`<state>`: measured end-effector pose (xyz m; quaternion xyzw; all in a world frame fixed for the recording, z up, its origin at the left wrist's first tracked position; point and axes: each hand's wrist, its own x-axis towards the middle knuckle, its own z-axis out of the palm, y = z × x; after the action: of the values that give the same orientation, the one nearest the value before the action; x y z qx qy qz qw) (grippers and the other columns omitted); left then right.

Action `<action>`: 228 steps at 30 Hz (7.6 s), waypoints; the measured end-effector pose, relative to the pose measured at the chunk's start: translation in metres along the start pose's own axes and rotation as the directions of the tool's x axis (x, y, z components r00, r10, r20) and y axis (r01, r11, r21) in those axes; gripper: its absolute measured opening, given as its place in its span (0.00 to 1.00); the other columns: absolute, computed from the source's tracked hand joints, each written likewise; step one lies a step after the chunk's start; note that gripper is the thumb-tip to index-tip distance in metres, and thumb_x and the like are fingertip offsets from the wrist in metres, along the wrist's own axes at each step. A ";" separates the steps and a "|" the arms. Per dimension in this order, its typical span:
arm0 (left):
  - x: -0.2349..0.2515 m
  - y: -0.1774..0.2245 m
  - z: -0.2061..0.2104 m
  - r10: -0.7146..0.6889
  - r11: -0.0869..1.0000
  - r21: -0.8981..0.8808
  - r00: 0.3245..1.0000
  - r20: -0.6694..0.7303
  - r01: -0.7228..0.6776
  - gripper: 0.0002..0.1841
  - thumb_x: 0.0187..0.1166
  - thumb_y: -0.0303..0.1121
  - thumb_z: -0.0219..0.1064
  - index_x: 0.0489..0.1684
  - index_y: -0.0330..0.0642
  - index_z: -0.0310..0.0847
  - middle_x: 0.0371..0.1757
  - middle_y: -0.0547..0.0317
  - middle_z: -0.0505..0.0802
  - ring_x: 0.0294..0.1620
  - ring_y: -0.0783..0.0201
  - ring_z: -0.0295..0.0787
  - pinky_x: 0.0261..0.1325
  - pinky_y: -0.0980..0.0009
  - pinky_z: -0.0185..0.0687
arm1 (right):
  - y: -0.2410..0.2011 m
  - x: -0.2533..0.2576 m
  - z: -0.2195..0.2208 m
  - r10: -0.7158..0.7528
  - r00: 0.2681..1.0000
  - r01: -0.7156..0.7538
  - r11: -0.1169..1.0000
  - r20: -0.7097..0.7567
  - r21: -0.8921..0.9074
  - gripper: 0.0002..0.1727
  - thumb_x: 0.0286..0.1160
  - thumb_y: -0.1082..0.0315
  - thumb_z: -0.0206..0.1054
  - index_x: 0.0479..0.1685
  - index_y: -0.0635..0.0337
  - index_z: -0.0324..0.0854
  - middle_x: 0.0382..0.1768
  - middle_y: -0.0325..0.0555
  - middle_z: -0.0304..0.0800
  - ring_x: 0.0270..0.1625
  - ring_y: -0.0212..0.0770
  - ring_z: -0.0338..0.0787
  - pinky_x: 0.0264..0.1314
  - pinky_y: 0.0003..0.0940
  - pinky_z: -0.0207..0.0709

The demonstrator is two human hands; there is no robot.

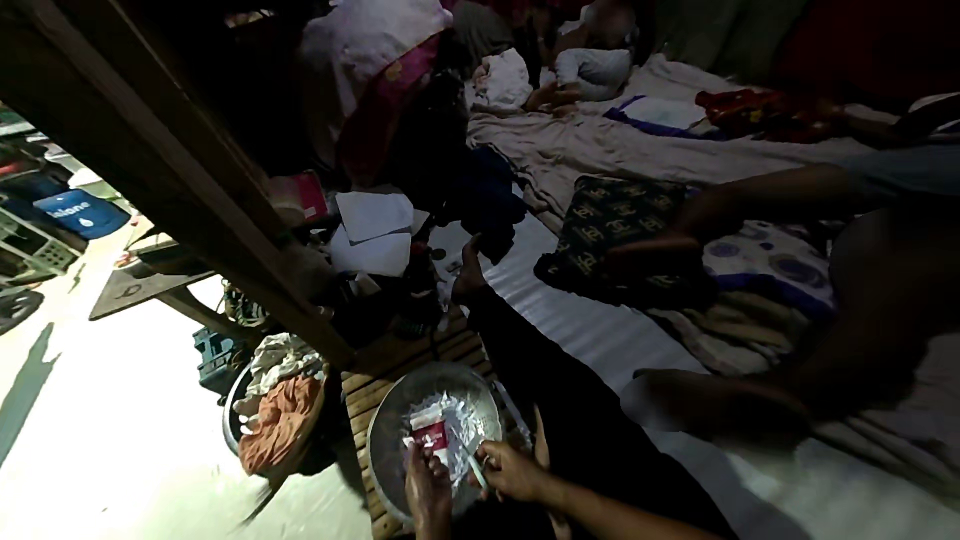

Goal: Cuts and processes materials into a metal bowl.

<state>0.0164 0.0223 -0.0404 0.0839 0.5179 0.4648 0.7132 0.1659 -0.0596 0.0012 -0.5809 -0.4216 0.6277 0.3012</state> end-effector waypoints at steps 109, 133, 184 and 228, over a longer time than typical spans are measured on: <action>-0.030 -0.004 0.010 0.262 0.878 0.348 0.938 0.228 -0.329 0.11 0.86 0.26 0.62 0.31 0.35 0.83 0.16 0.70 0.78 0.13 0.81 0.65 0.18 0.84 0.61 | -0.001 -0.002 0.004 -0.233 0.929 0.162 0.954 -0.287 -0.251 0.13 0.67 0.68 0.79 0.39 0.69 0.83 0.27 0.40 0.81 0.25 0.25 0.74 0.32 0.21 0.70; -0.027 -0.001 0.007 0.332 0.857 0.359 0.929 0.163 -0.369 0.10 0.86 0.26 0.62 0.33 0.33 0.83 0.17 0.70 0.79 0.13 0.82 0.65 0.18 0.84 0.62 | -0.003 0.004 -0.001 -0.175 0.955 0.125 0.969 -0.238 -0.211 0.16 0.70 0.65 0.78 0.45 0.71 0.82 0.29 0.44 0.83 0.27 0.29 0.78 0.36 0.27 0.77; -0.029 -0.007 0.008 0.392 0.820 0.361 0.896 0.210 -0.444 0.08 0.83 0.25 0.64 0.34 0.33 0.84 0.20 0.69 0.82 0.16 0.82 0.69 0.22 0.84 0.66 | 0.004 0.004 0.006 -0.223 0.939 0.183 0.968 -0.260 -0.170 0.15 0.68 0.65 0.79 0.41 0.68 0.82 0.28 0.39 0.83 0.26 0.23 0.77 0.34 0.21 0.75; -0.029 -0.007 0.006 0.367 0.827 0.367 0.903 0.223 -0.426 0.08 0.84 0.26 0.64 0.34 0.33 0.84 0.21 0.69 0.82 0.17 0.81 0.70 0.22 0.83 0.66 | -0.002 0.001 0.008 -0.149 0.965 0.116 0.981 -0.216 -0.156 0.15 0.68 0.64 0.79 0.39 0.67 0.80 0.28 0.39 0.82 0.26 0.25 0.78 0.34 0.23 0.76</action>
<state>0.0242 -0.0006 -0.0228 0.3694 0.5217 0.4776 0.6027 0.1579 -0.0588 0.0020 -0.6392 -0.4660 0.5041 0.3467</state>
